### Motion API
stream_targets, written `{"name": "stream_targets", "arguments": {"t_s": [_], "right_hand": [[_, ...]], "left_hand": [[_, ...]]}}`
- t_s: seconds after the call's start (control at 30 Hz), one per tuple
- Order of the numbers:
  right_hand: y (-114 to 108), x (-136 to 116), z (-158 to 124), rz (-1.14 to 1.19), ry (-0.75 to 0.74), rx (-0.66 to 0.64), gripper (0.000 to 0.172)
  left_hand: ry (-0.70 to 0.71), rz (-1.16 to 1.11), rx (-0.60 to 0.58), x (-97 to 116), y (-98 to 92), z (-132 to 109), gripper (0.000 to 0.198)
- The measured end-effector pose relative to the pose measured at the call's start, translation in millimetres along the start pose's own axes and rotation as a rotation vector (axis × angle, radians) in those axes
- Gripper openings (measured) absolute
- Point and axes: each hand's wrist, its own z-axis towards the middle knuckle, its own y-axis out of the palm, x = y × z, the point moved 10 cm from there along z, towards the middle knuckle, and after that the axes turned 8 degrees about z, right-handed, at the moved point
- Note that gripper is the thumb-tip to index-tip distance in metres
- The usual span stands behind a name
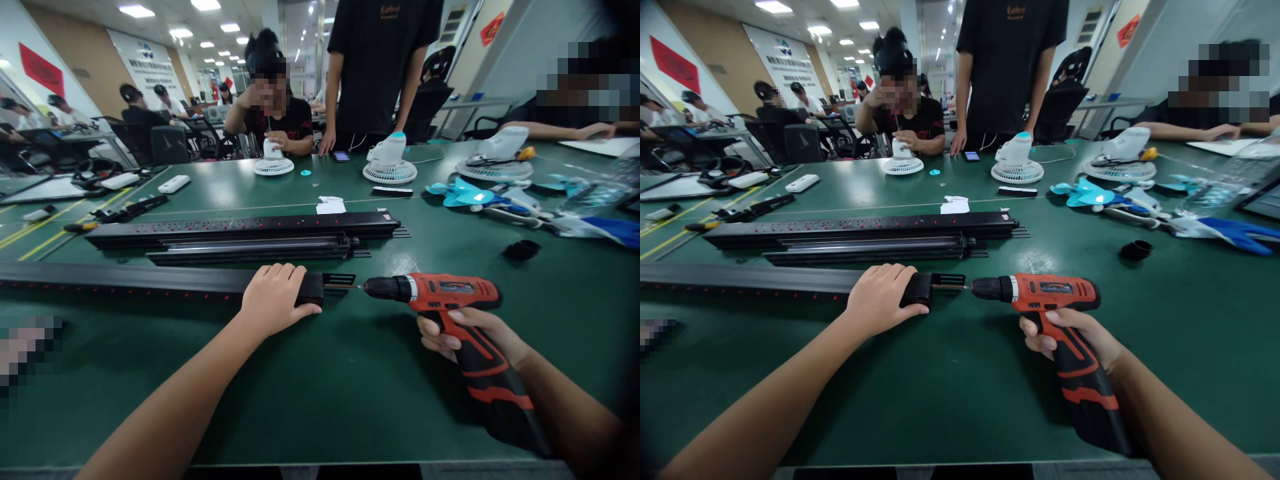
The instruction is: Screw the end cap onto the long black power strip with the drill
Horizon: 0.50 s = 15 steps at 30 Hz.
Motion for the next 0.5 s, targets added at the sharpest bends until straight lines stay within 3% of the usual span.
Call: {"name": "stream_targets", "arguments": {"t_s": [0.5], "right_hand": [[1.4, 0.9, -1.2, 0.001, 0.001, -0.021, 0.034]], "left_hand": [[-0.01, -0.018, 0.019, -0.4, -1.1, -0.7, 0.064]]}}
